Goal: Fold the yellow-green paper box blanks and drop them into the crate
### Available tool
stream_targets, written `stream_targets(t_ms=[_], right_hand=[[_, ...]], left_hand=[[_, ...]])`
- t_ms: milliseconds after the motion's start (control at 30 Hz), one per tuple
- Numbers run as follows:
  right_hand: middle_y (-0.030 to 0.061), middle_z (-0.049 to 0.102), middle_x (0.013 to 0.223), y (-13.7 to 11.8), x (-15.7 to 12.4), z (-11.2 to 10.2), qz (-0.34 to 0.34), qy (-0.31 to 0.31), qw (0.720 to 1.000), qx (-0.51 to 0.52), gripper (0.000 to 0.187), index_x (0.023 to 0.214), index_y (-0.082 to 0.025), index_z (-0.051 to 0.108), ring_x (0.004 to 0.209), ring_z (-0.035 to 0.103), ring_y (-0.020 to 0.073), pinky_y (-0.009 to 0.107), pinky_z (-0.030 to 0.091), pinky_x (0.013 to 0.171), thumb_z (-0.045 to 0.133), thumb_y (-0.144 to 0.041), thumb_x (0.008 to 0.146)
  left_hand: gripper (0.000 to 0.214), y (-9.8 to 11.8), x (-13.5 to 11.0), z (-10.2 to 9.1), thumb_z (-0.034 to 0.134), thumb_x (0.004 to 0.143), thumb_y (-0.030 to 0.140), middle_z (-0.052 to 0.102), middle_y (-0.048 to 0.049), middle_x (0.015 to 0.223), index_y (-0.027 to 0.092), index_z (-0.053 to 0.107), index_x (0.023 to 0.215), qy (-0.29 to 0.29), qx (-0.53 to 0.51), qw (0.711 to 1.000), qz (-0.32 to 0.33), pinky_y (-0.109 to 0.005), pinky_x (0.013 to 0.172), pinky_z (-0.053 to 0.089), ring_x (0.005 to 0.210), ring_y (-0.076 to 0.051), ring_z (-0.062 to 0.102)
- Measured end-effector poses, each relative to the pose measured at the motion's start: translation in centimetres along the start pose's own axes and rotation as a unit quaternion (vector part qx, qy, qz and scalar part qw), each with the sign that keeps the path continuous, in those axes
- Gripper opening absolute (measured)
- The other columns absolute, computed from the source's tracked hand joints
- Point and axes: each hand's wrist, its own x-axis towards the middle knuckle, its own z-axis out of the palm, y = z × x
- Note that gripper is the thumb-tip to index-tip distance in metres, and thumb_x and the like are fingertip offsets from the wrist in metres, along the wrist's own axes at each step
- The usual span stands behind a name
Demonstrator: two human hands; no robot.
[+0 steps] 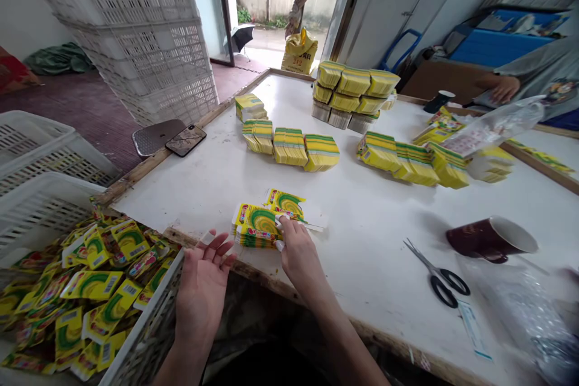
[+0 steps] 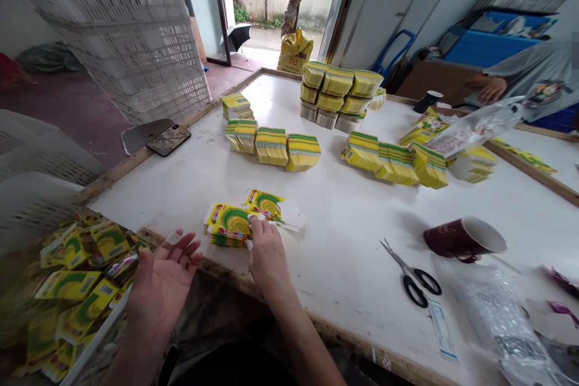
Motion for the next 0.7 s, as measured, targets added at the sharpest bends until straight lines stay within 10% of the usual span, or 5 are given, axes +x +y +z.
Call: stream_targets(t_ms=[367, 700], right_hand=[[0.0032, 0.056, 0.093, -1.2, -0.7, -0.5, 0.024, -0.008, 0.989, 0.148, 0.06, 0.13, -0.019, 0.035, 0.078, 0.061, 0.0171, 0.031, 0.055, 0.071, 0.048, -0.001, 0.075], [0.0014, 0.056, 0.096, -3.3, -2.9, -1.8, 0.094, -0.009, 0.899, 0.427, 0.05, 0.123, -0.025, 0.043, 0.075, 0.056, 0.0137, 0.026, 0.048, 0.067, 0.059, -0.011, 0.078]], left_hand=[[0.061, -1.2, -0.9, 0.5, 0.071, 0.068, 0.068, 0.064, -0.0057, 0.114, 0.022, 0.068, 0.108, -0.016, 0.002, 0.996, 0.09, -0.028, 0.082, 0.052, 0.101, -0.019, 0.058], [0.065, -1.7, -1.9, 1.8, 0.077, 0.065, 0.062, 0.057, -0.0049, 0.133, 0.03, 0.061, 0.119, -0.076, 0.028, 0.985, 0.152, -0.034, 0.099, 0.046, 0.129, -0.027, 0.047]])
